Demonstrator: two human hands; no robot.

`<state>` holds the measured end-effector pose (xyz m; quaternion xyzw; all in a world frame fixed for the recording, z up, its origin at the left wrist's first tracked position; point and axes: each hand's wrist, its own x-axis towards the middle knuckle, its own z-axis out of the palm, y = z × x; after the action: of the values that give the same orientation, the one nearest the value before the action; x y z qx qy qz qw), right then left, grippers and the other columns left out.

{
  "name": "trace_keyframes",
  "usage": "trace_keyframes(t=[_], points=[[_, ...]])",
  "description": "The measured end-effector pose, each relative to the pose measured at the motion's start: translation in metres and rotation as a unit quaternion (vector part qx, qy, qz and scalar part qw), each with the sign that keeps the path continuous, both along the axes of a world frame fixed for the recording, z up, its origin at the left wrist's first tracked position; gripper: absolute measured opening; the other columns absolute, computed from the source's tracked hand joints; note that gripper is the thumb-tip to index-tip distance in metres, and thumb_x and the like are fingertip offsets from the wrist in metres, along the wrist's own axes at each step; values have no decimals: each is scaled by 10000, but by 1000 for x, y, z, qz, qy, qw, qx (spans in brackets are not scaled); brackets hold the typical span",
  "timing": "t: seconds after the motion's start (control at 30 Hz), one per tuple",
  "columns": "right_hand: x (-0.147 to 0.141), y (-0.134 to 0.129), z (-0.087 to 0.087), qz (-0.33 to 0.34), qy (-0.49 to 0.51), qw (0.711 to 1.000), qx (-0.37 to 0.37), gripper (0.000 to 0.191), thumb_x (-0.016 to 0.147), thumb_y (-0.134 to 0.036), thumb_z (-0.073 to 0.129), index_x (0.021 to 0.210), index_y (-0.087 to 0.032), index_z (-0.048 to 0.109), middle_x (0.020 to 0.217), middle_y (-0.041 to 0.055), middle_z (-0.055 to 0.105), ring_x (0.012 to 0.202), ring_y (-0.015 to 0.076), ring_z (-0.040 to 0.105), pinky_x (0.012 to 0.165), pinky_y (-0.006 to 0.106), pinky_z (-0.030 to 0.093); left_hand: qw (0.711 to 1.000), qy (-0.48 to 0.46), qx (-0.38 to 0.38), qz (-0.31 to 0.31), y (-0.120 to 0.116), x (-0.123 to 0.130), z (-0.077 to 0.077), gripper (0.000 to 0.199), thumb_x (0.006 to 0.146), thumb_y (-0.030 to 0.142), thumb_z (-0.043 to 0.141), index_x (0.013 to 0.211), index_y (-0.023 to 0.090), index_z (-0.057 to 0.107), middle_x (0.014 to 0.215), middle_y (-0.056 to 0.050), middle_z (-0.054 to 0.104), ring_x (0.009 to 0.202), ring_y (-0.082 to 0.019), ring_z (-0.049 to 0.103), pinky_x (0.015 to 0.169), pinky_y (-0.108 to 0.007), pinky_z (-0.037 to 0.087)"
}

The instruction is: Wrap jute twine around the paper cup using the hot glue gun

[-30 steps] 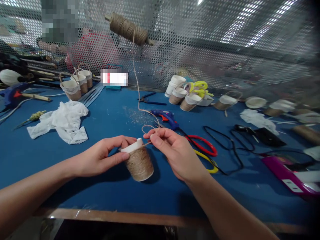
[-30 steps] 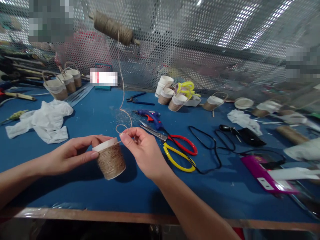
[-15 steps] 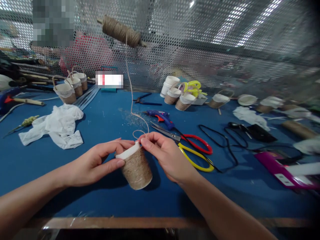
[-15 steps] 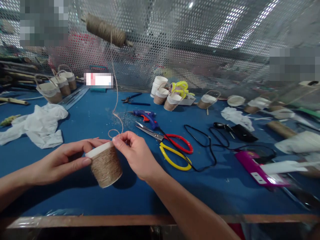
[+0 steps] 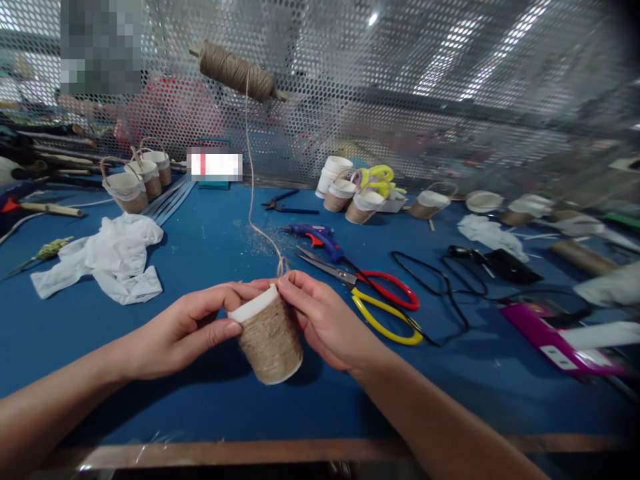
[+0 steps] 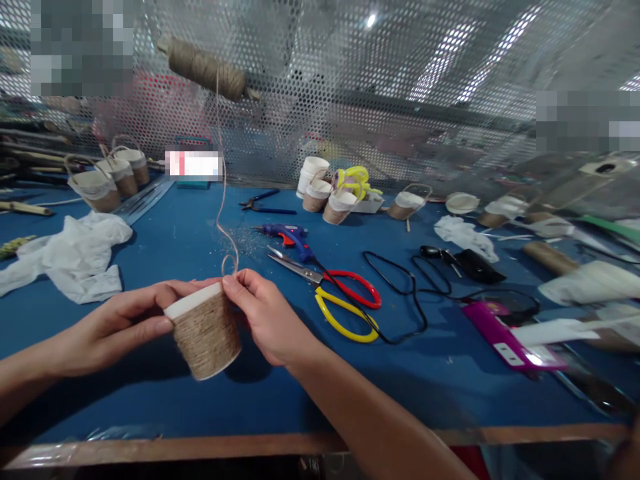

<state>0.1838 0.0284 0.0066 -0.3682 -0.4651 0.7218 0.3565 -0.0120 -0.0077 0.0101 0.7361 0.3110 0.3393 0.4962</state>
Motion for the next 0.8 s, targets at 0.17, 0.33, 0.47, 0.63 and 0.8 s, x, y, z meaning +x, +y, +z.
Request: trace_keyframes(t=[0.17,0.33,0.47,0.63,0.8], points=[[2,0,3,-26,-9,999,43,184,791,-352,594,816,-170,578,901,35,611,840,125,551,771,277,418,1000,-2,-1,15,2,-1,0,144,881,131,418,949,162,541,1300,-111,493,1238,-228,411,997,-374,348],[2,1,3,-36,-20,997,70,189,792,-360,583,803,-171,574,943,42,605,881,133,552,795,290,425,1000,-1,5,9,3,-2,-1,155,885,123,412,972,149,537,1297,-120,495,1186,-196,454,974,-314,368],[0,-1,1,-26,-27,998,44,194,780,-361,598,783,-173,550,843,19,603,815,119,553,763,268,418,1000,-8,13,1,1,-2,-2,144,886,112,415,951,162,534,1299,-97,497,1168,-171,471,960,-271,374],[-1,-2,-1,-8,-20,999,28,219,777,-377,597,723,-178,521,694,-22,547,658,93,498,621,234,386,1000,-12,2,-7,0,-2,-2,134,887,112,419,937,161,533,1309,-100,490,1239,-191,415,996,-298,348],[-4,-3,-4,-12,-11,999,34,240,774,-386,594,698,-185,487,635,-47,445,587,84,405,537,226,334,1000,-18,4,-9,1,-2,-3,118,879,107,429,897,155,535,1315,-114,485,1282,-212,365,1029,-349,317]])
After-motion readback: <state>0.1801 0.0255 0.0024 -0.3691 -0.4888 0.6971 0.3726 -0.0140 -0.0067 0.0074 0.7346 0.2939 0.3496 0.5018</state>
